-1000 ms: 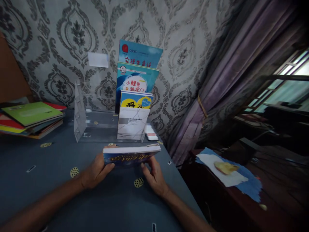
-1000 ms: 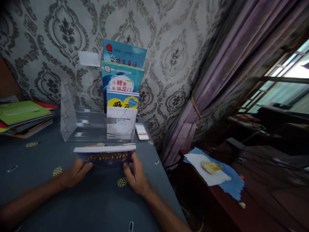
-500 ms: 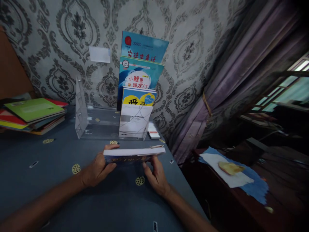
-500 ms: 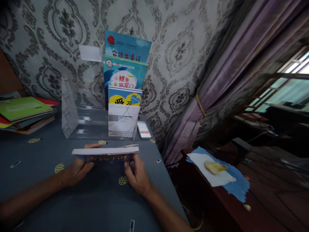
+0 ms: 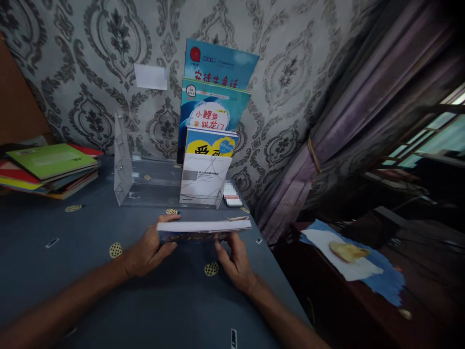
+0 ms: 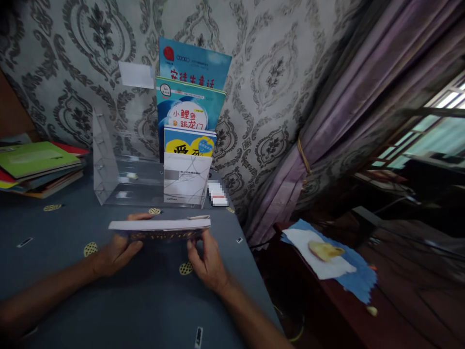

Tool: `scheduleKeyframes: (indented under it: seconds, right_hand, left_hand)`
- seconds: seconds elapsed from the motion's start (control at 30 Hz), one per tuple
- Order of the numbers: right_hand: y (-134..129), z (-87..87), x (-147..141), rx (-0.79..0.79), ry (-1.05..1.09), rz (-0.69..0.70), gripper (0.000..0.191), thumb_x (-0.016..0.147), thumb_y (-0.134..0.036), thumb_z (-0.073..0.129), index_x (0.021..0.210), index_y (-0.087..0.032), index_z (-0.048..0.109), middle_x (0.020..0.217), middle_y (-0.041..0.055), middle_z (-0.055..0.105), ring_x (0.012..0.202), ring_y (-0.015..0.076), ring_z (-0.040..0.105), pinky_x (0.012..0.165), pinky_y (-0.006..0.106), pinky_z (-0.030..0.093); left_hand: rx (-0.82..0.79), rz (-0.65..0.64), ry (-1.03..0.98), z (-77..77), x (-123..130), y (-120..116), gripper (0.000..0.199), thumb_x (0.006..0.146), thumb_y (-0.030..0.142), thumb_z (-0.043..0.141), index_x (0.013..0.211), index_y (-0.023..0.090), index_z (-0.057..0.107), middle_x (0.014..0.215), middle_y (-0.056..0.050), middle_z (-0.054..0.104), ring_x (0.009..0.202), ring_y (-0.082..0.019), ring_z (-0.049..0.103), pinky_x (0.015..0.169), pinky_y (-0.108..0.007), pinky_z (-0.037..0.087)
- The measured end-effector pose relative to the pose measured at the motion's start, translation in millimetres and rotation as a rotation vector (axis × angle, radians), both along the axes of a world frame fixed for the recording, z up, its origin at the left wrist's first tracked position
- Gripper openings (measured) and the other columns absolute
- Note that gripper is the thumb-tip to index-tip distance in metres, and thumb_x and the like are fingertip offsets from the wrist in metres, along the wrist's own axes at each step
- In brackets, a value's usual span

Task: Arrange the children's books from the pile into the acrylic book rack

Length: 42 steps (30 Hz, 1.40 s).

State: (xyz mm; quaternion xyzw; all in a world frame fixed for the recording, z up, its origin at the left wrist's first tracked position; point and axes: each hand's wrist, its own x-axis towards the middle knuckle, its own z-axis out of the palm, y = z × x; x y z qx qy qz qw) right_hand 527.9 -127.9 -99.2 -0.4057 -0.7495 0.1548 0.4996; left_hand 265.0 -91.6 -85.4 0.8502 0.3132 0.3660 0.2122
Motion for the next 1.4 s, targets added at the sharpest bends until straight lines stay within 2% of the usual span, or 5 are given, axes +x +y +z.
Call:
scheduleKeyframes:
  seconds: [0.3, 0.5, 0.8, 1.13, 1.4]
  right_hand:
    - [-0.3, 2.4, -2.2, -0.056, 0.033, -0.025, 0.011, 0.099, -0.031, 0.048, 0.103, -0.023, 0.055, 0.082, 0.0004, 0.062, 0.077, 0.017, 0.061, 0.071, 0.028, 0.051]
    - [1.7, 4.4, -4.9, -0.128, 0.106, -0.003, 0.018, 0.101, -0.037, 0.047, 0.107, -0.023, 0.057, 0.083, 0.0014, 0.062, 0.082, 0.0195, 0.062, 0.074, 0.031, 0.053]
    - [9.2, 12.0, -6.1, -0.17, 0.15, 0.04, 0.029, 0.102, -0.039, 0.05, 0.125, -0.022, 0.058, 0.115, 0.0081, 0.07, 0.103, 0.0212, 0.066, 0.09, 0.035, 0.054]
    - [34.5, 20.6, -1.6, -0.167, 0.159, 0.001, 0.033, 0.1, -0.044, 0.052, 0.123, -0.022, 0.058, 0.109, 0.0088, 0.071, 0.102, 0.025, 0.067, 0.09, 0.04, 0.056]
    - [36.4, 6.3, -2.8, -0.189, 0.164, -0.026, 0.039, 0.1, -0.046, 0.05, 0.129, -0.02, 0.055, 0.112, 0.0116, 0.071, 0.095, 0.0239, 0.068, 0.086, 0.04, 0.057]
  left_hand:
    - [-0.009, -0.028, -0.01, 12.7, 3.3, 3.3, 0.042, 0.099, 0.038, 0.039, 0.133, 0.017, 0.053, 0.113, -0.01, 0.07, 0.125, -0.027, 0.059, 0.11, -0.047, 0.048]
    - [-0.083, 0.109, -0.074, 16.5, 8.4, 1.8, 0.038, 0.098, 0.047, 0.043, 0.123, 0.02, 0.054, 0.094, -0.006, 0.07, 0.085, -0.024, 0.068, 0.08, -0.039, 0.059]
    - [-0.19, 0.224, -0.01, 28.5, 8.2, 13.1, 0.042, 0.091, 0.051, 0.055, 0.116, 0.02, 0.043, 0.065, 0.005, 0.058, 0.055, -0.017, 0.059, 0.052, -0.027, 0.043]
    - [-0.189, 0.219, 0.11, 51.2, 12.9, 31.0, 0.039, 0.084, 0.039, 0.055, 0.115, 0.02, 0.04, 0.065, 0.007, 0.054, 0.06, -0.018, 0.059, 0.059, -0.03, 0.041]
    - [-0.164, 0.205, 0.072, 38.5, 14.3, 34.2, 0.031, 0.081, 0.033, 0.057, 0.106, 0.023, 0.041, 0.062, 0.009, 0.053, 0.055, -0.015, 0.056, 0.055, -0.027, 0.04]
